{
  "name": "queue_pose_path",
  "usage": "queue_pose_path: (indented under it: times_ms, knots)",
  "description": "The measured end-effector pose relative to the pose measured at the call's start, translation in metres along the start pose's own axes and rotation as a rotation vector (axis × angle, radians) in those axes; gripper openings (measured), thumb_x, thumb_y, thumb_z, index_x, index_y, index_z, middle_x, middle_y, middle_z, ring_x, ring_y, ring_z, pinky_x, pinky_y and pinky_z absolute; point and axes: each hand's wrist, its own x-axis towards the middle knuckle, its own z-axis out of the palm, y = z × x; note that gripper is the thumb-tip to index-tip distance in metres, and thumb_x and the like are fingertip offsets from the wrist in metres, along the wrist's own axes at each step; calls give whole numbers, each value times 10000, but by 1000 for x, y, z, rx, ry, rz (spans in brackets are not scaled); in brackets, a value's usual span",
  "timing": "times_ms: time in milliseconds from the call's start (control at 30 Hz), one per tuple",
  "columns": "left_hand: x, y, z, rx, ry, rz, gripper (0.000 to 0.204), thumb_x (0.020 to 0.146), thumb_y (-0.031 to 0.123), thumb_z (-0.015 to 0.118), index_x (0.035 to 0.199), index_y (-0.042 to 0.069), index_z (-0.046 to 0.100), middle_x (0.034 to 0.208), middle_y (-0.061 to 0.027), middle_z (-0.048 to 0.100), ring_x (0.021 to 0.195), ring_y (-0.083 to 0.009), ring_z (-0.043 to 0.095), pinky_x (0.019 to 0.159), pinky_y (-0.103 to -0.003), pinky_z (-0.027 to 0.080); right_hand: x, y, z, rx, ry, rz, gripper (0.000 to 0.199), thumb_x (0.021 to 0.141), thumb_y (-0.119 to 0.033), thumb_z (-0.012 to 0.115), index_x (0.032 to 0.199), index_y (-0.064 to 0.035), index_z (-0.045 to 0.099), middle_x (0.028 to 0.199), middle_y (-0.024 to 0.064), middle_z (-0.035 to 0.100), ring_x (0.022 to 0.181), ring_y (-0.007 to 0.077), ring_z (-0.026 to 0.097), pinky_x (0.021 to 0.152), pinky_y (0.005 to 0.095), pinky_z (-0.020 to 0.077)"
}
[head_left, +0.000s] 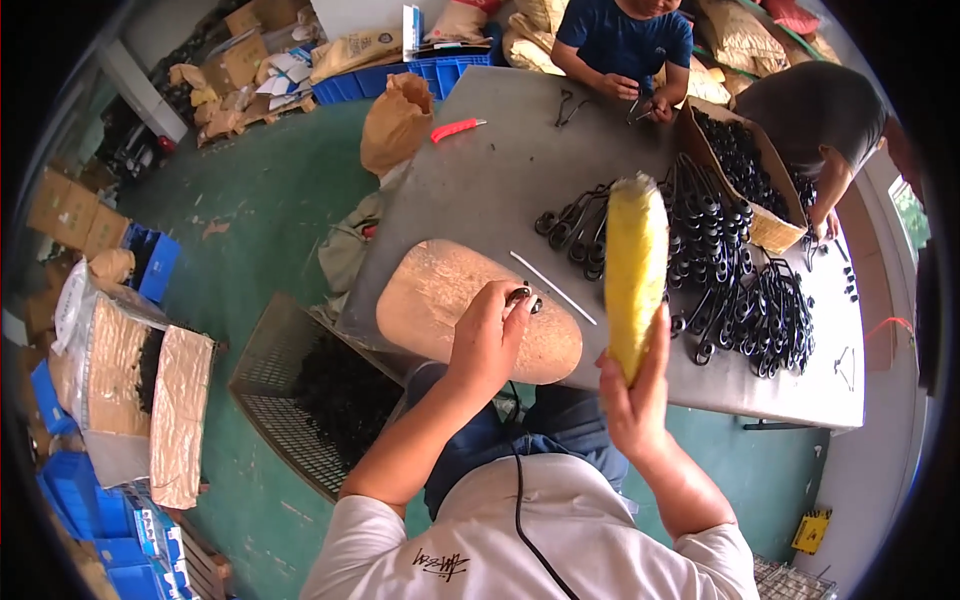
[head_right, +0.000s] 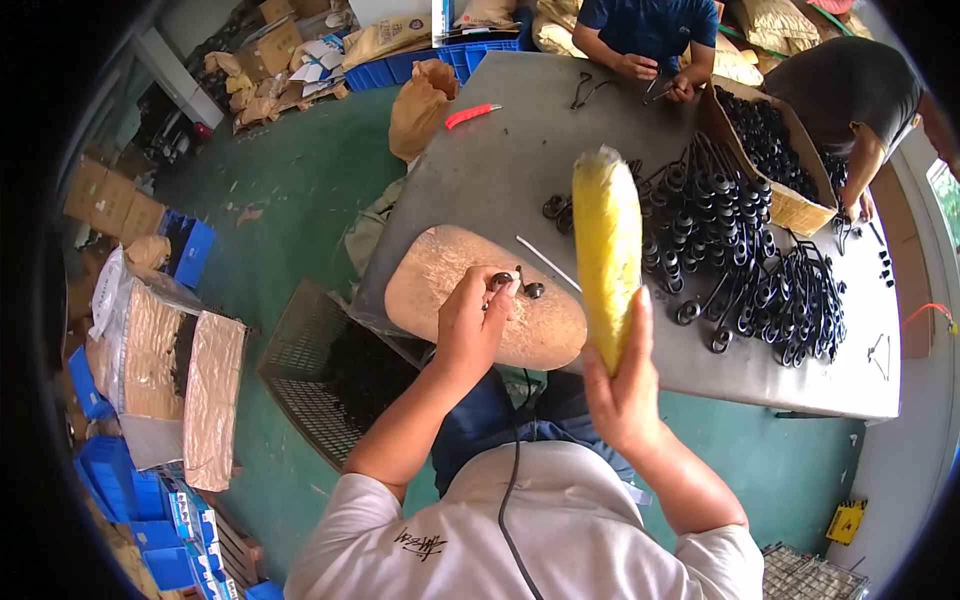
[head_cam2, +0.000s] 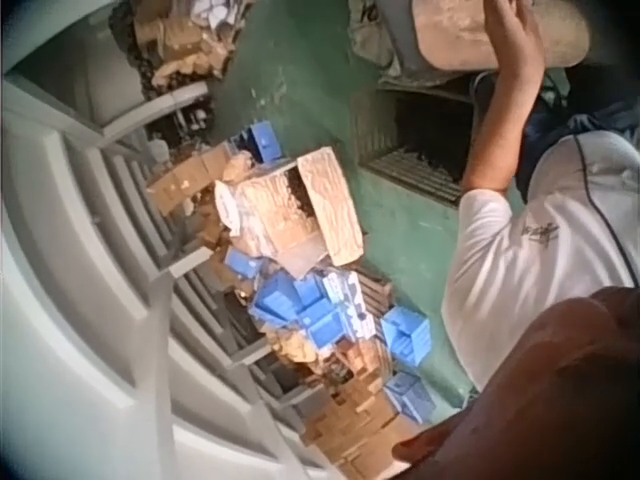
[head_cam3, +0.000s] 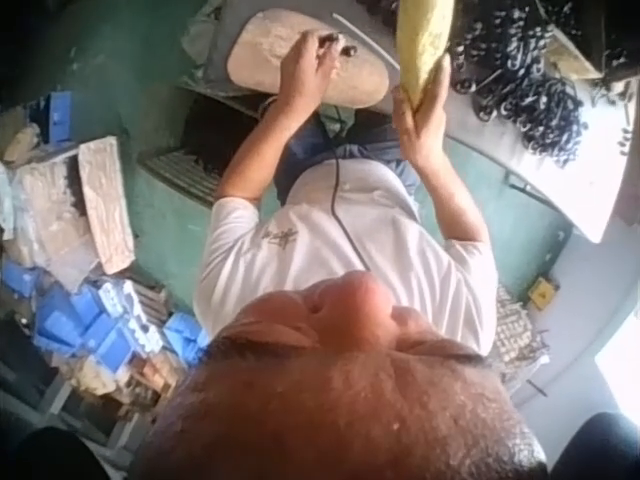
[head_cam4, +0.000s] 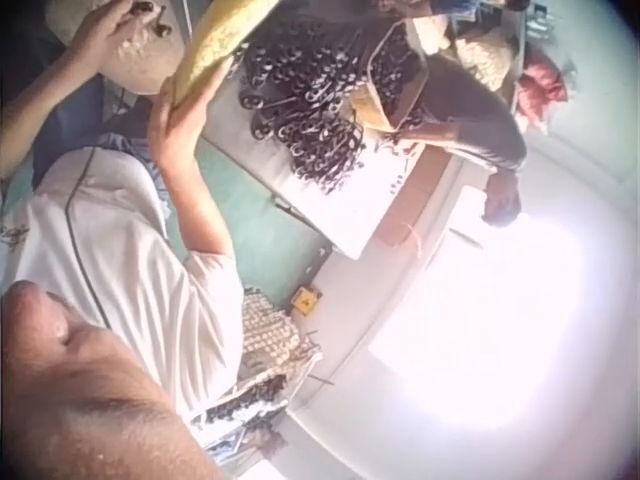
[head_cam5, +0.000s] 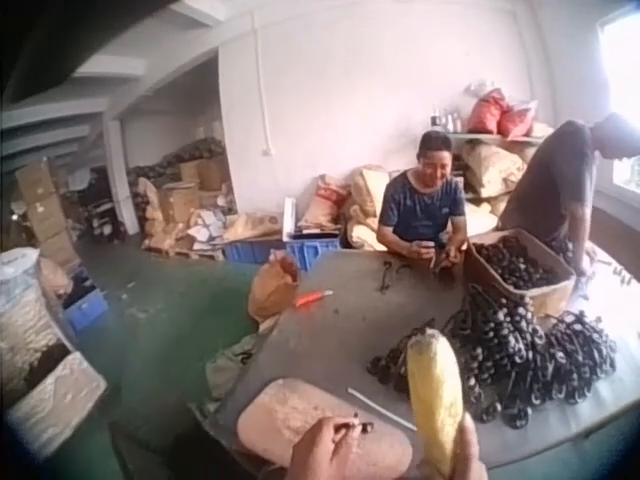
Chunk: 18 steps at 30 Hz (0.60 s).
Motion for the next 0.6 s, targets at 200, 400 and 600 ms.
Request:
queue_pose_path:
  times_ms: [200, 400, 600]
  knots:
    - [4, -6, -6, 60, -25, -80, 167, 992, 142, 609, 1070, -2, 577, 864, -80, 653, 649, -128, 644, 613, -265, 526, -5, 44, 48, -33, -367, 311, 775, 933, -111, 581, 1575, -127, 146, 1257, 316, 578, 1138, 445, 607, 933, 434, 499]
    - [-21, -11, -29, -132, 170, -210, 125, 1003, 145, 592, 1040, 30, 557, 841, -25, 616, 707, -89, 599, 632, -250, 507, 7, 39, 43, -106, -312, 249, 680, 912, -162, 635, 1522, -154, 335, 1075, 257, 659, 990, 426, 662, 871, 446, 526]
    - [-27, -22, -125, -234, 690, -428, 294, 1024, 379, 529, 952, 94, 532, 756, 32, 519, 614, -38, 449, 526, -190, 341, 26, 51, 56, -454, -240, -56, 635, 863, -217, 706, 1441, -122, 460, 936, 156, 625, 809, 373, 630, 722, 464, 512]
